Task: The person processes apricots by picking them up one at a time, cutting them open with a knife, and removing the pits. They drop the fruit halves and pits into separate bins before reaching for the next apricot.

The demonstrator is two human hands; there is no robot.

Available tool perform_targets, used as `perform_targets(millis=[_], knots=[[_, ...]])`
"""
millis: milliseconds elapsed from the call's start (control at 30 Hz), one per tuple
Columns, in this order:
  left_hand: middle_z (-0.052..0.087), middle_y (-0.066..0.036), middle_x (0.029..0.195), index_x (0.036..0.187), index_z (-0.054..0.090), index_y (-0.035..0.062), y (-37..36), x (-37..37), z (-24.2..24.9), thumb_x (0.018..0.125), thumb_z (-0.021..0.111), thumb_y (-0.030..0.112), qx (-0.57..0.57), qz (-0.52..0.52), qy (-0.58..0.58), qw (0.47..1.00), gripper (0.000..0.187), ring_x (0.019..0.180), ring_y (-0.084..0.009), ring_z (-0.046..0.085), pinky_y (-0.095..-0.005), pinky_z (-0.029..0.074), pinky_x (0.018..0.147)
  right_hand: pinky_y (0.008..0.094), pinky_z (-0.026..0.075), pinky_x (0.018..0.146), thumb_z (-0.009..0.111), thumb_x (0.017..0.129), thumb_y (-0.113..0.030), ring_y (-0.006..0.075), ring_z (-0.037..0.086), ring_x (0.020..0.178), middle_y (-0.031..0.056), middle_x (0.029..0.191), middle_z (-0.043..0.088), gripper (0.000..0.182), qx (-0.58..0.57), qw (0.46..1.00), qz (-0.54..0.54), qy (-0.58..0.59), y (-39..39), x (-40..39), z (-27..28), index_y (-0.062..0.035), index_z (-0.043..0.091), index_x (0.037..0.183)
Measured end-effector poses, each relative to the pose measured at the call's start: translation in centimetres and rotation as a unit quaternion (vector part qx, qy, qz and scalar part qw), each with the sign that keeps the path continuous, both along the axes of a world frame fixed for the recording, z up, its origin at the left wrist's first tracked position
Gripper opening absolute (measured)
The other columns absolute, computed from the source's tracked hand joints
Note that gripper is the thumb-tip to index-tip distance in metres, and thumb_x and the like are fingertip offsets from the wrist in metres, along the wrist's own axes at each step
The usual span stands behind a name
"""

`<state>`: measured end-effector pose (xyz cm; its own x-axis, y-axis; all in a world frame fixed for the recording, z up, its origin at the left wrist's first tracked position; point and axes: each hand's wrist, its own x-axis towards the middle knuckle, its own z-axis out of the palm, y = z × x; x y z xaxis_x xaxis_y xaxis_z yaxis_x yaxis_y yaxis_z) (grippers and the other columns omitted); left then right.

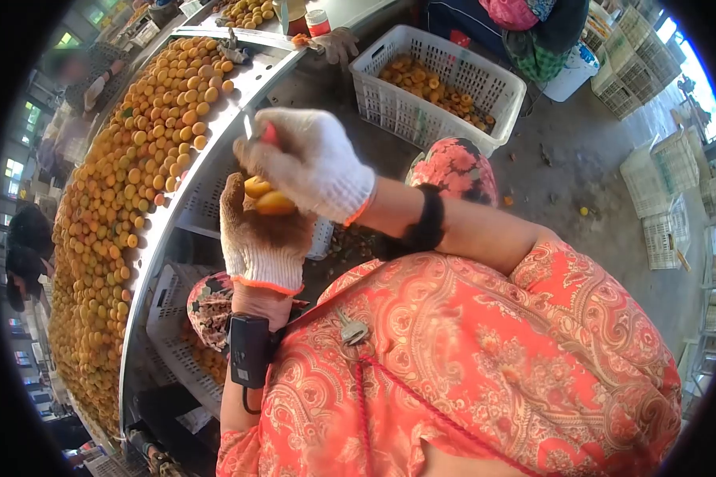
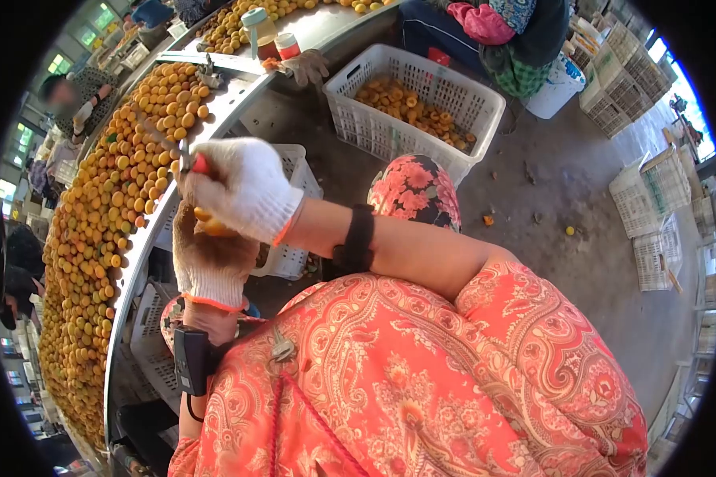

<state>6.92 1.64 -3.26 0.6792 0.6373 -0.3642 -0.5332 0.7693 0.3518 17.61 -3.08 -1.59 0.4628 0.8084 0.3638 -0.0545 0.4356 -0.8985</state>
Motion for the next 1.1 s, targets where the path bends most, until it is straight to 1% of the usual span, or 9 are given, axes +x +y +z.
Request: perform_targets(millis=[33,67,167,267,367,500,733,867,1100], knots=[[0.064,-0.012,0.109,0.119,0.058,0.0047,0.2,-0.8,-0.4,0.092,0.06,0.037,0.006,-0.029,0.001,1.0,0.042,0.085,-0.0227,0.064,-0.0319,0.051,0.061,0.0256,0.047,0.056,0.066,0.09,-0.009,0.0042,0.053,0.064,-0.0002,0.068,0.062,0.009,-0.016,0.996,-0.064,-0.065,0.1,0.5,0.4,-0.0019,0.067,0.085],[0.064,-0.012,0.109,0.119,0.058,0.0047,0.4,-1.4,-0.5,0.092,0.06,0.037,0.005,-0.027,0.002,1.0,0.042,0.085,-0.0227,0.064,-0.0319,0.051,0.061,0.027,0.047,0.054,0.069,0.089,-0.01,0.004,0.054,0.064,0.0012,0.067,0.064,0.008,-0.015,0.998,-0.056,-0.012,-0.2,0.7,0.9,-0.0022,0.068,0.085],[0.053,-0.011,0.086,0.123,0.053,-0.0001,-0.1,-1.8,0.7,0.095,0.054,0.04,0.057,-0.119,-0.049,0.99,0.049,0.062,-0.0163,0.046,-0.0251,0.032,0.042,0.0282,0.045,0.051,0.069,0.092,-0.026,0.0076,0.057,0.06,0.0037,0.062,0.062,0.025,-0.006,0.971,-0.17,-0.166,-0.7,2.8,1.4,-0.0019,0.069,0.086],[0.052,-0.01,0.084,0.129,0.049,-0.0006,0.5,-2.3,0.2,0.096,0.053,0.042,0.136,-0.156,-0.085,0.975,0.054,0.058,-0.016,0.046,-0.0256,0.032,0.041,0.0294,0.045,0.053,0.066,0.095,-0.038,0.0107,0.058,0.058,0.0051,0.062,0.062,0.04,0.001,0.98,-0.141,-0.143,-2.4,3.7,3.1,-0.0012,0.066,0.08],[0.058,-0.014,0.089,0.133,0.05,0.0058,0.0,-2.4,1.0,0.097,0.051,0.042,0.127,-0.133,-0.037,0.982,0.051,0.054,-0.0168,0.049,-0.0257,0.038,0.042,0.0267,0.046,0.054,0.066,0.096,-0.036,0.0096,0.058,0.058,0.0062,0.066,0.063,0.039,0.123,0.983,-0.127,-0.04,-1.5,4.1,2.8,0.0,0.064,0.083],[0.064,-0.017,0.094,0.131,0.053,0.0121,0.1,-2.5,1.2,0.098,0.05,0.042,0.124,-0.131,0.001,0.984,0.045,0.054,-0.0183,0.053,-0.0252,0.045,0.045,0.0242,0.048,0.055,0.067,0.095,-0.032,0.009,0.059,0.06,0.0066,0.075,0.065,0.033,0.108,0.993,-0.025,0.03,-2.4,2.4,4.1,0.0007,0.062,0.094],[0.062,-0.012,0.089,0.121,0.056,0.0097,-0.9,-2.1,2.2,0.099,0.051,0.045,0.053,-0.06,0.106,0.991,0.042,0.057,-0.0169,0.053,-0.0223,0.042,0.044,0.0252,0.048,0.054,0.065,0.095,-0.032,0.0082,0.062,0.062,0.0037,0.07,0.065,0.033,0.005,0.997,0.0,-0.073,-2.5,2.1,3.8,0.0001,0.063,0.087],[0.054,-0.007,0.081,0.113,0.054,0.0047,-0.9,-2.5,1.4,0.096,0.054,0.034,0.173,-0.128,0.06,0.975,0.034,0.059,-0.0146,0.051,-0.0212,0.041,0.047,0.0253,0.047,0.054,0.065,0.096,-0.032,0.0088,0.061,0.06,0.0036,0.066,0.064,0.035,-0.024,0.994,-0.004,-0.107,-2.3,2.2,4.0,0.0,0.062,0.081],[0.049,-0.004,0.075,0.098,0.053,0.0023,-3.0,-1.6,2.7,0.083,0.058,0.014,0.245,-0.113,0.199,0.942,0.019,0.055,-0.013,0.045,-0.0222,0.036,0.048,0.0256,0.037,0.044,0.068,0.094,-0.026,0.0086,0.05,0.048,0.001,0.058,0.053,0.027,0.062,0.978,0.136,0.147,-1.6,1.6,3.8,-0.0034,0.063,0.08]])
